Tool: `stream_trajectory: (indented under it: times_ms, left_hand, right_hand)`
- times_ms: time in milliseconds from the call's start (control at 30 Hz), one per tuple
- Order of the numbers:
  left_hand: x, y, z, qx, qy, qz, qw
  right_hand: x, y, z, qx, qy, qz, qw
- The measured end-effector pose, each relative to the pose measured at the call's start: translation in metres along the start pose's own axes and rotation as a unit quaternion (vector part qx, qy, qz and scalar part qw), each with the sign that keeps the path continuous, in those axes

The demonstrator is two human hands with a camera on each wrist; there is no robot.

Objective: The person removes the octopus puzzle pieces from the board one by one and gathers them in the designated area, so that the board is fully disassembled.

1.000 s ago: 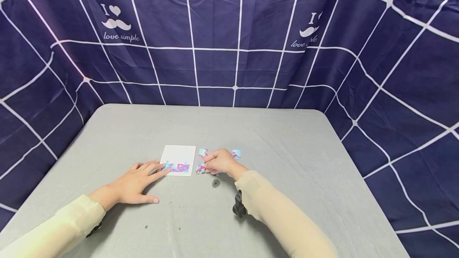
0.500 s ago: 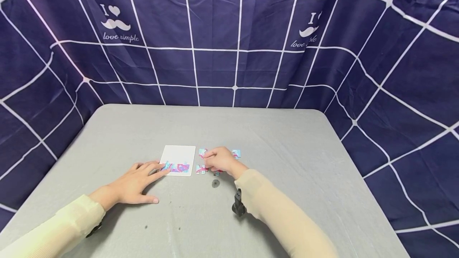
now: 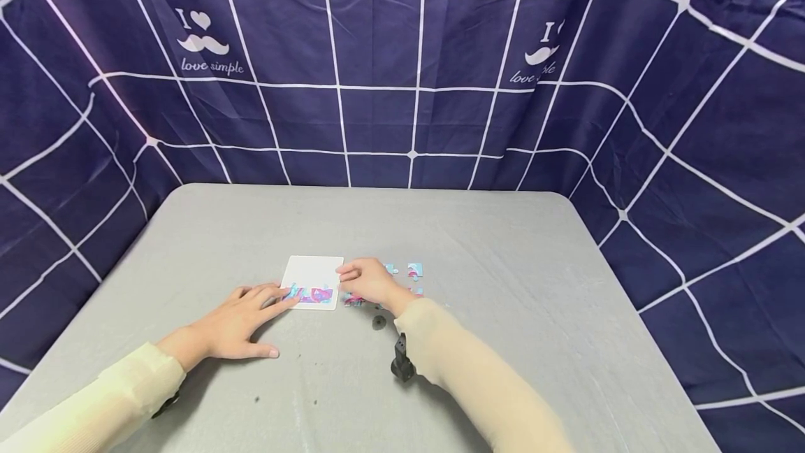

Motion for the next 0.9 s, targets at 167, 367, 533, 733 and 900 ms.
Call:
stream_trajectory:
  times_ms: [167,367,533,733,900]
  left_hand:
    - [0.000,0.000,0.000,0.002,-0.002,0.002,1.0000]
    - [0.000,0.000,0.000,-0.001,-0.004,0.004,1.0000]
    - [0.000,0.000,0.000,-0.001,-0.005,0.006,1.0000]
    - [0.000,0.001,0.000,-0.001,-0.004,0.003,1.0000]
    - [0.000,0.002,0.000,0.000,-0.003,0.003,1.0000]
  right_hand:
    - [0.002,-0.009,-0.005,-0.016,0.006,-0.003,0.9998]
    - [0.008,-0.016,-0.009,-0.039,0.007,0.005,0.9992]
    - [0.012,-0.021,-0.011,-0.049,0.000,0.009,0.9987]
    - [0.012,-0.025,-0.014,-0.056,-0.017,0.012,0.9982]
    - [0.012,-0.025,-0.017,-0.058,-0.012,0.016,0.9981]
Point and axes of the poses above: each hand's wrist, its own x-axis towards the middle knuckle, its own y-axis out of the back of the hand, z = x × y, the point moved 7 cm from there along x, towards the middle knuckle, and after that the axes turned 15 degrees about -y, right-handed, at the moved point
